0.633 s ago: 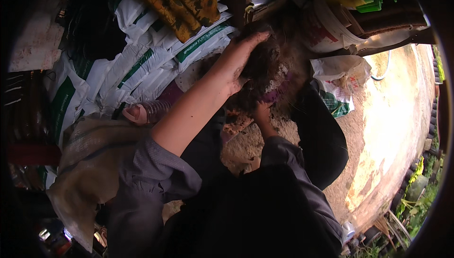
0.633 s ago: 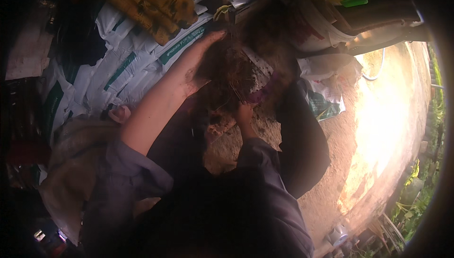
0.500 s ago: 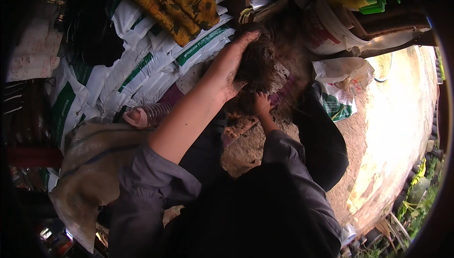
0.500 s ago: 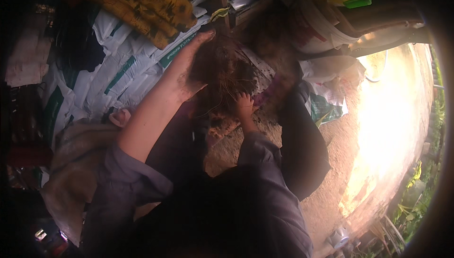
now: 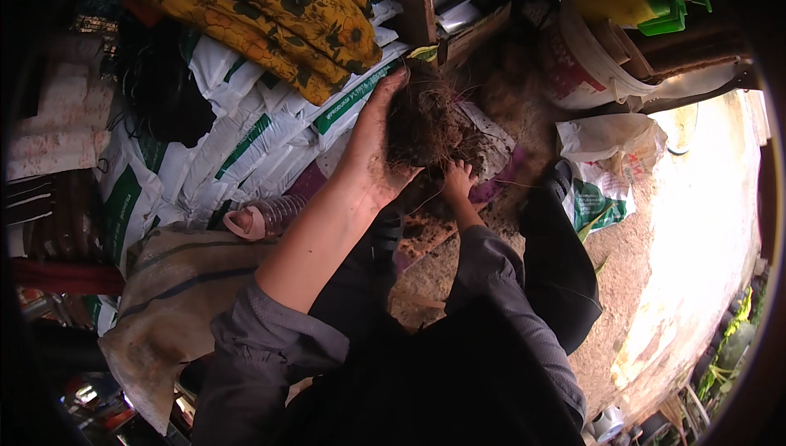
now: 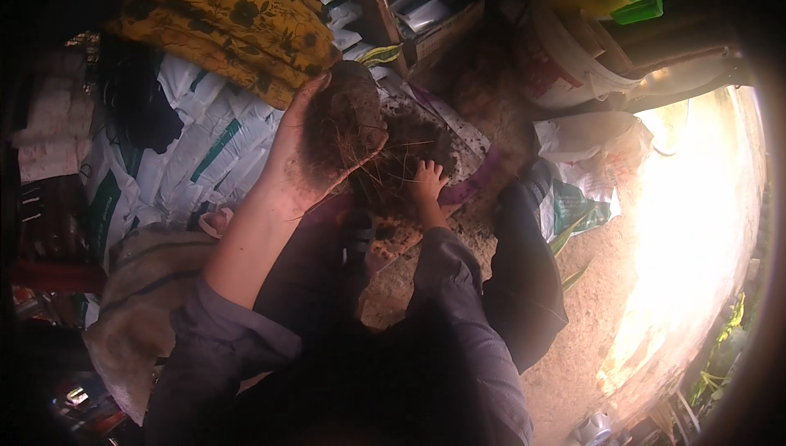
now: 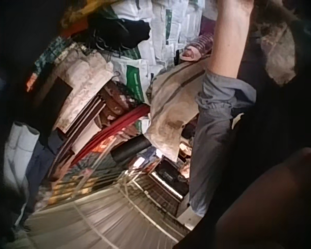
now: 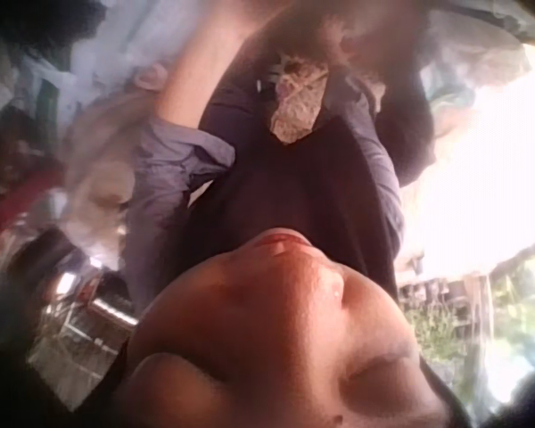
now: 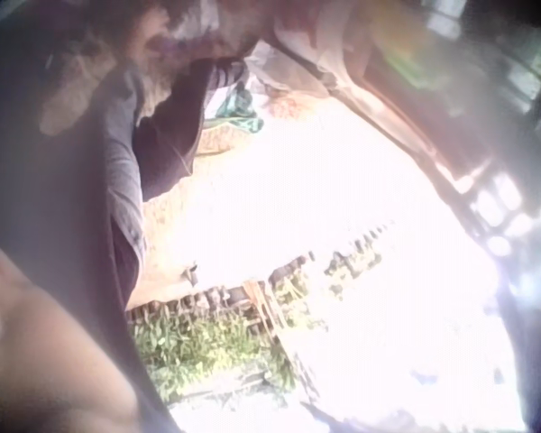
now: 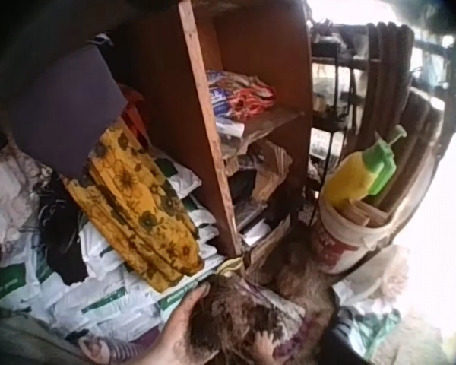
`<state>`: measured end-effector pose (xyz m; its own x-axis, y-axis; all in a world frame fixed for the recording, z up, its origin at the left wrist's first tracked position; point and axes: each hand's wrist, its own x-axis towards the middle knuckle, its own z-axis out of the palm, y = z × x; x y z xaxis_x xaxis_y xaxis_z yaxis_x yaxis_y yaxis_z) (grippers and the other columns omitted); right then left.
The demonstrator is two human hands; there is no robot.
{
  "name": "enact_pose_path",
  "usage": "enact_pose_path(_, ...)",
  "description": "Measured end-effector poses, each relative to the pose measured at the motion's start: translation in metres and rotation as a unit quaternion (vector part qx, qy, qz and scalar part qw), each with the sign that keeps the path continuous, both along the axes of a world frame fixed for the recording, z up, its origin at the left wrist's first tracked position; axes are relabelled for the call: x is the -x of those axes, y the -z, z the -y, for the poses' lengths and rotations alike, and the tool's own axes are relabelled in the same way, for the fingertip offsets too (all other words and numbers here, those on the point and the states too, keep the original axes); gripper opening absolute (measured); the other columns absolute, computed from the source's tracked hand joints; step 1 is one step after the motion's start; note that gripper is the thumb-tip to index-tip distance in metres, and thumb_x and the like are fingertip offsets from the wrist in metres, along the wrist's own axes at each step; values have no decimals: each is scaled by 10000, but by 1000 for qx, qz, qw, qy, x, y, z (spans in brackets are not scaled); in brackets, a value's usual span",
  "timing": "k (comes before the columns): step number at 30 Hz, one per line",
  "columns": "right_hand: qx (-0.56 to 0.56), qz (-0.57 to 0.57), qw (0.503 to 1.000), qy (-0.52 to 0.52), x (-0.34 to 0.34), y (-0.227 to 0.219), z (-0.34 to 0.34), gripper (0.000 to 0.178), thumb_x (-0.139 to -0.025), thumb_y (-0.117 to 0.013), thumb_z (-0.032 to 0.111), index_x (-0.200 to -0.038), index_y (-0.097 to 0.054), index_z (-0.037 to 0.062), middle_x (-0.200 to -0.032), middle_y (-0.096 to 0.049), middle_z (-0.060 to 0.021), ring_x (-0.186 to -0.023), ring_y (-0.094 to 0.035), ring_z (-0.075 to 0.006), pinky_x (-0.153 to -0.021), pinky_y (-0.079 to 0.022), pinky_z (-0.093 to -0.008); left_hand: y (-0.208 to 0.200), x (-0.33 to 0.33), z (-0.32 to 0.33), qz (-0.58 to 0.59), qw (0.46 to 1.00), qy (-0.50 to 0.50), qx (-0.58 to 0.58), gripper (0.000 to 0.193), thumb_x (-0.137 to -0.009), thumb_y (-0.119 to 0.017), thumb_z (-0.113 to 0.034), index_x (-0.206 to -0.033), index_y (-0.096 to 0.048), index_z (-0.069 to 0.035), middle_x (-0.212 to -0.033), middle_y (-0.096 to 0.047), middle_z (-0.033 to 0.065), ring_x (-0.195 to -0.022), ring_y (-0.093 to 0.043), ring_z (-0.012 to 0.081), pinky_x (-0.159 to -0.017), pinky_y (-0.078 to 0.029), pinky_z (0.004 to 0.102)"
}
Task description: The person sits and uses both hands to clean soil and debris from the root ball of a plant. They repeatedly rub and pick at the root mass to remove dirt, occasionally turning the root to access different areas.
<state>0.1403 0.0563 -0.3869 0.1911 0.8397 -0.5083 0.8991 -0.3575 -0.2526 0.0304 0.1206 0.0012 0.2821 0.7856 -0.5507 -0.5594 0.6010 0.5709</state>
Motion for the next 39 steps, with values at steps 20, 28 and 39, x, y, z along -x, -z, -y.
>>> enact_pose_path(20, -18, -82, 996, 18, -21, -9, 31, 587, -760, -666, 414, -1263, -539, 139, -1163, -623, -69, -1137, -520, -272, -953, -246, -627, -6, -1, 6, -21, 1000, 15, 5, 432, -907, -543, -399, -1206, -498, -90, -1111, -565, 82, -995, -579, 216, -879, -518, 420)
enact_pose_path(28, 11, 19, 999, -46, -16, -10, 61, 619, -765, -679, 443, -1308, -498, 207, -1303, -484, -22, -1266, -368, -278, -969, -229, -663, -14, -5, 6, -23, 999, 6, 34, 334, -907, -538, -393, -1078, -590, -112, -965, -631, 24, -864, -618, 173, -774, -529, 341)
enact_pose_path(39, -53, 75, 991, -100, 3, -1, 64, 438, -805, -578, 182, -1240, -538, 160, -1212, -531, -55, -1244, -390, -248, -1022, -216, -615, -9, -3, 8, -53, 997, 12, 52, 390, -871, -570, -459, -1065, -610, -123, -913, -640, 6, -791, -618, 140, -690, -508, 285)
